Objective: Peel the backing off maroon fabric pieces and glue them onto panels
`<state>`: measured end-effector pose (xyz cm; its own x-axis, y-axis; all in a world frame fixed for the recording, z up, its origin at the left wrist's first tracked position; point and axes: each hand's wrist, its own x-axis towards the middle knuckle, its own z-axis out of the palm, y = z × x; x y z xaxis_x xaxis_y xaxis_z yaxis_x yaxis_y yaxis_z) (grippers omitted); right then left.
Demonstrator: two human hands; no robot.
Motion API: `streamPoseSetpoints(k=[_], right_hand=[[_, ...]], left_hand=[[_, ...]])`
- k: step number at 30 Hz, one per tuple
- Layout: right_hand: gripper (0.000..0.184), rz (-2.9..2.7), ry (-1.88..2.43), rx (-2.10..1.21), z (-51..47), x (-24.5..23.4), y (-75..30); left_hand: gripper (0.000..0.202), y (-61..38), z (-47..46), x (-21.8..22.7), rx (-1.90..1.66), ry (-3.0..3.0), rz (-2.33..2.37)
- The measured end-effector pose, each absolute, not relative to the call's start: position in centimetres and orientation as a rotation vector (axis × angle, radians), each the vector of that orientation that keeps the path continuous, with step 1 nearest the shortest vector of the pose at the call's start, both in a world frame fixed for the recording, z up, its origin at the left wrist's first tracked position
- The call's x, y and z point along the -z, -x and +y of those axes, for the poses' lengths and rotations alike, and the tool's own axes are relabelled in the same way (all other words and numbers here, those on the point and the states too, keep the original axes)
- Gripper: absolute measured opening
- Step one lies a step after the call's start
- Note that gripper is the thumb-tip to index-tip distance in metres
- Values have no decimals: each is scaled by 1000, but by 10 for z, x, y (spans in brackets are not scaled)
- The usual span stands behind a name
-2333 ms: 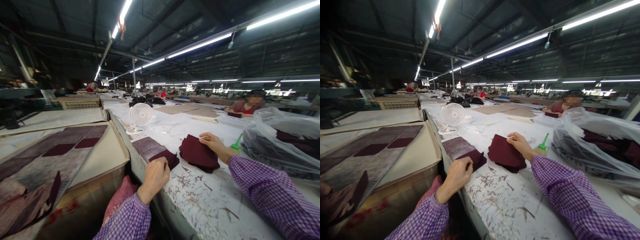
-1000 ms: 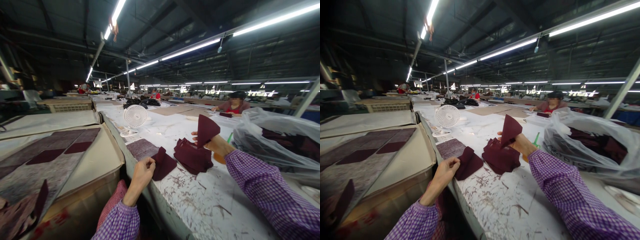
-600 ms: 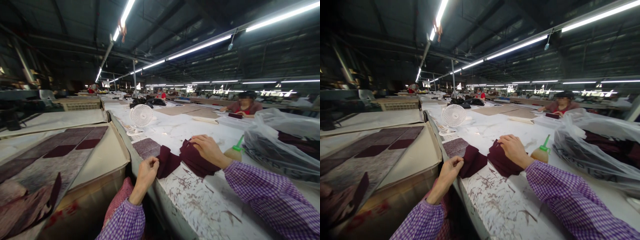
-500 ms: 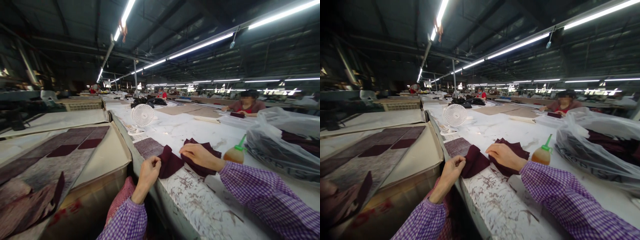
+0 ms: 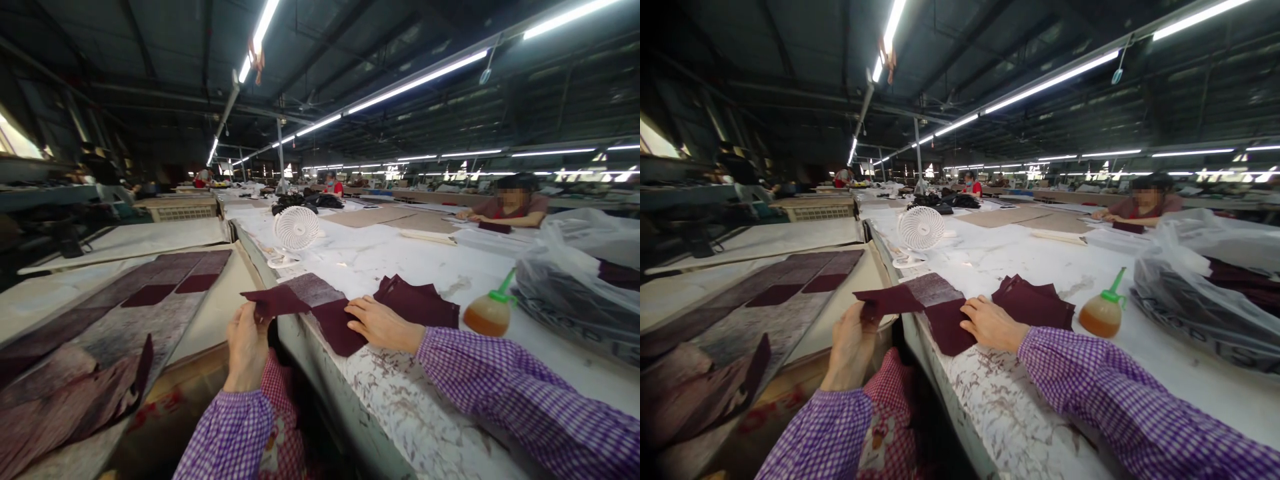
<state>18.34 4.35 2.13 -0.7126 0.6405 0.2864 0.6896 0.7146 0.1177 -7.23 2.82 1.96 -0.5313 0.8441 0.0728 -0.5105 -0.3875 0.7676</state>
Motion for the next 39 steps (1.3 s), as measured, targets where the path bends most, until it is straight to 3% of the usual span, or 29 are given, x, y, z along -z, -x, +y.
streamPoseSetpoints(k=[5,8,14,17,19,29,35,39], right_hand=[[29,-2703,1098,324,42,-23,-180],[30,-2676,1192,162,44,-31,-181],[35,-2304,1276,-677,33,-55,-189],[59,-1854,1416,-1297,13,-61,-201],[69,-1667,1458,-1519,-3,-63,-212],[48,-1899,1409,-1339,-40,-52,-244],[50,-1859,1381,-1361,-48,-54,-248],[48,-1916,1455,-1282,-50,-55,-251]], left_hand=[[11,101,16,-46,-2274,-491,808],[15,102,5,-57,-2163,-682,888],[17,49,-22,-37,-1495,-1336,1084],[6,15,-43,-24,-1285,-1705,1093],[11,-3,-59,-19,-1150,-1922,1084],[16,-30,-90,-31,-798,-2317,834],[24,-36,-45,-35,-1002,-2349,1108],[19,-54,-24,-27,-816,-2403,1182]])
